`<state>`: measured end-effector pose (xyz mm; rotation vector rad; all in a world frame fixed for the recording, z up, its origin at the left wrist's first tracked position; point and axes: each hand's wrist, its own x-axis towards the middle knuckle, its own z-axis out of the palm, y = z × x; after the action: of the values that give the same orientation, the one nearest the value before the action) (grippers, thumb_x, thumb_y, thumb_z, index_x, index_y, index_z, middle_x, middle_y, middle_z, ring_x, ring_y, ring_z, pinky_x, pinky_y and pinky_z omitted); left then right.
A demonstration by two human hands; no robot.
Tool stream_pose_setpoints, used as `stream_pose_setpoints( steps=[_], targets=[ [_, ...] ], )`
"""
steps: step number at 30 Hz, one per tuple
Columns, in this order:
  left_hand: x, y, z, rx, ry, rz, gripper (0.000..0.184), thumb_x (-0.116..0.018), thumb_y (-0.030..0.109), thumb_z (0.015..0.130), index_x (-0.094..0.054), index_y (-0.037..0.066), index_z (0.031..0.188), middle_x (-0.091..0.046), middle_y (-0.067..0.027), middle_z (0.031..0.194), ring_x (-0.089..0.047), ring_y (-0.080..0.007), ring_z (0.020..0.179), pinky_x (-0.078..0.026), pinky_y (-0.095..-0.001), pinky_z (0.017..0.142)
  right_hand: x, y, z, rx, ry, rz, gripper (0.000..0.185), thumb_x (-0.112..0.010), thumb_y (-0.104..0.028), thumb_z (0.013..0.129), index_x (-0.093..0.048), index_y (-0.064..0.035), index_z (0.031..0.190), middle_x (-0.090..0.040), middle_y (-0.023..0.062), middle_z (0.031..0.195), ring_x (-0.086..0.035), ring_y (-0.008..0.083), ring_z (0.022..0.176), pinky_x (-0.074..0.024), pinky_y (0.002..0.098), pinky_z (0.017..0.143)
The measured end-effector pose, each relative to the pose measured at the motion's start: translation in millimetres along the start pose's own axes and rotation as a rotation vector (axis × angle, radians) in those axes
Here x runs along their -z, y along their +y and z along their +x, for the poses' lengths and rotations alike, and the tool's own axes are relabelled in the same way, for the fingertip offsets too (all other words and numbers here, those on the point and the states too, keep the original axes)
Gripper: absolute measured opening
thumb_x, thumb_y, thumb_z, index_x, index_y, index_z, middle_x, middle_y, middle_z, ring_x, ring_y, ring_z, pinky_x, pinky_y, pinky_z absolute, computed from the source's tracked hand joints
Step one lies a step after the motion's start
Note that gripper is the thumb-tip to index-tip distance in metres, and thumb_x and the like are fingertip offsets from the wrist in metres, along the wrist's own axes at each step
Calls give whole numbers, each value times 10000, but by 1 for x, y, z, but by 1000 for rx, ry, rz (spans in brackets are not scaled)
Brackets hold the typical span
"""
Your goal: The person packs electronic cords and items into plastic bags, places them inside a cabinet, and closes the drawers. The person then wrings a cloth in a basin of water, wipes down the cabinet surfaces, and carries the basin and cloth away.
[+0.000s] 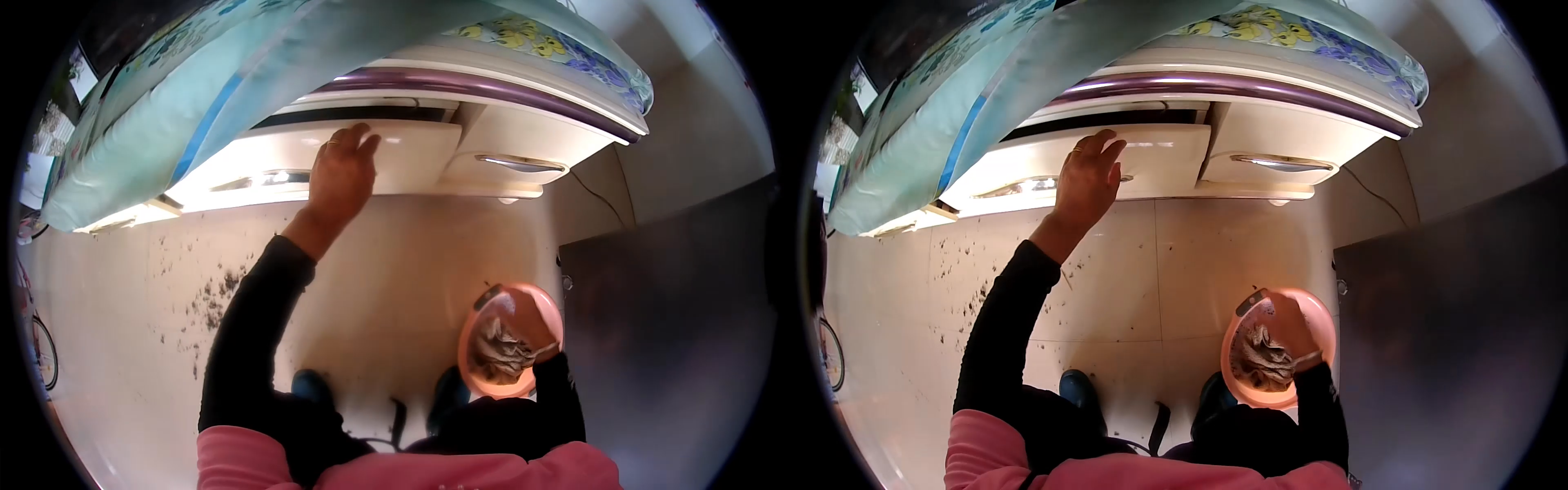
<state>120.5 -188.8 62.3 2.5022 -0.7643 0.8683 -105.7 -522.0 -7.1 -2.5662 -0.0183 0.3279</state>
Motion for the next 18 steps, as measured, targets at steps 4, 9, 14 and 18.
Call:
stream_pose_setpoints(
  steps=[4, 9, 14, 18],
  targets=[
    [-12, 13, 17, -20, -25, 69, 381, -661, 69, 708, -580, 52, 1079, -544, -63, 1139, -538, -255, 981, -458, -364, 825, -64, 22, -59, -87, -54, -324, 677, -695, -391, 692, -451, -107, 1257, -467, 191, 1236, -476, 395, 1095, -403, 499, 872],
    [-15, 37, 23, 18, -67, 213, 412, -658, 138, 731, -558, 72, 1125, -542, -51, 1143, -499, -249, 1049, -419, -379, 866, -103, 38, -76, -220, -57, -507, 729, -702, -309, 682, -383, -150, 1317, -386, 198, 1304, -429, 480, 1093, -399, 546, 857],
    [-39, 97, -15, -196, -423, 15, 301, -620, 163, 778, -580, 70, 1062, -555, -77, 1134, -511, -274, 1052, -433, -392, 850, -102, 96, -77, -280, 84, 107, 632, -708, -225, 702, -446, -111, 1266, -510, 198, 1221, -501, 383, 1087, -434, 428, 879],
    [-54, 171, -71, -133, -823, -771, 231, -580, 218, 826, -608, 41, 972, -615, -125, 983, -579, -310, 893, -457, -382, 797, -66, 81, -89, -418, 287, 391, 468, -635, -178, 814, -477, -20, 1225, -587, 164, 1114, -571, 286, 1010, -453, 339, 861]
  ],
)
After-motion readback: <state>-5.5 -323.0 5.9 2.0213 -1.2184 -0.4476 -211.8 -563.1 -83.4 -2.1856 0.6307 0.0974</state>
